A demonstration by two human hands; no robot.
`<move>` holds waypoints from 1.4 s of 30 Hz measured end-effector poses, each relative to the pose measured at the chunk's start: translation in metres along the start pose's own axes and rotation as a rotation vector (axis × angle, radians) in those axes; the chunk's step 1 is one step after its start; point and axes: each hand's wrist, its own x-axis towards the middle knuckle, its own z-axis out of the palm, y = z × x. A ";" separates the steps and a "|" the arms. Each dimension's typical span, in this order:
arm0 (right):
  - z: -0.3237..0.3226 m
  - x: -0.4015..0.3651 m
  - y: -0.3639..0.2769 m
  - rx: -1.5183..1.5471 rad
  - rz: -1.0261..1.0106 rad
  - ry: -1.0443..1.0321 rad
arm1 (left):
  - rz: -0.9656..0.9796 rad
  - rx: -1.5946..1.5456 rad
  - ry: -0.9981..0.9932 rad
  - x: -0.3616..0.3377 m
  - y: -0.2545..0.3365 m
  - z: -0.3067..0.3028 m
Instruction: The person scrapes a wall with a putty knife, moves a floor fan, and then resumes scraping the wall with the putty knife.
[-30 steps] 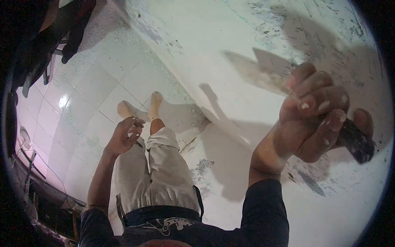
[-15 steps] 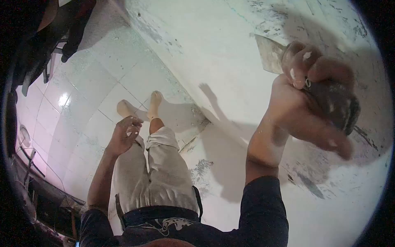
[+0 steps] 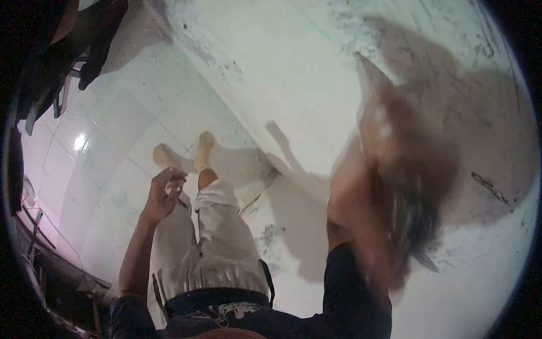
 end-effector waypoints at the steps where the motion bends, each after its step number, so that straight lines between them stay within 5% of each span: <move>1: 0.005 -0.002 -0.005 -0.001 -0.031 -0.054 | -0.076 -0.005 -0.008 0.000 0.003 -0.002; 9: 0.015 0.008 -0.010 0.009 -0.042 -0.283 | -0.198 -0.053 0.019 -0.004 0.005 -0.004; 12: -0.001 0.002 0.018 0.366 0.183 -0.104 | -0.162 -0.052 0.024 0.007 0.003 -0.011; 19: 0.038 0.002 -0.012 -0.259 -0.229 -0.047 | -0.139 0.027 0.046 0.007 0.006 -0.008; 22: 0.071 -0.008 -0.029 0.043 -0.107 0.550 | -0.062 -0.023 0.105 0.005 0.007 -0.005; 25: 0.031 -0.003 -0.003 -0.033 -0.088 0.183 | -0.036 -0.073 0.179 0.009 -0.005 -0.008; 30: 0.024 -0.003 -0.010 -0.096 -0.057 0.032 | -0.084 -0.008 0.000 0.006 0.001 -0.012; 37: 0.015 0.010 -0.001 -0.176 0.031 -0.152 | -0.085 0.011 0.054 0.007 0.008 -0.014; 40: -0.010 0.038 0.009 -0.349 0.081 -0.500 | -0.109 -0.032 0.091 0.012 0.005 -0.017; 42: -0.018 0.010 -0.002 -0.414 0.362 0.014 | -0.115 0.057 0.004 0.007 0.008 -0.021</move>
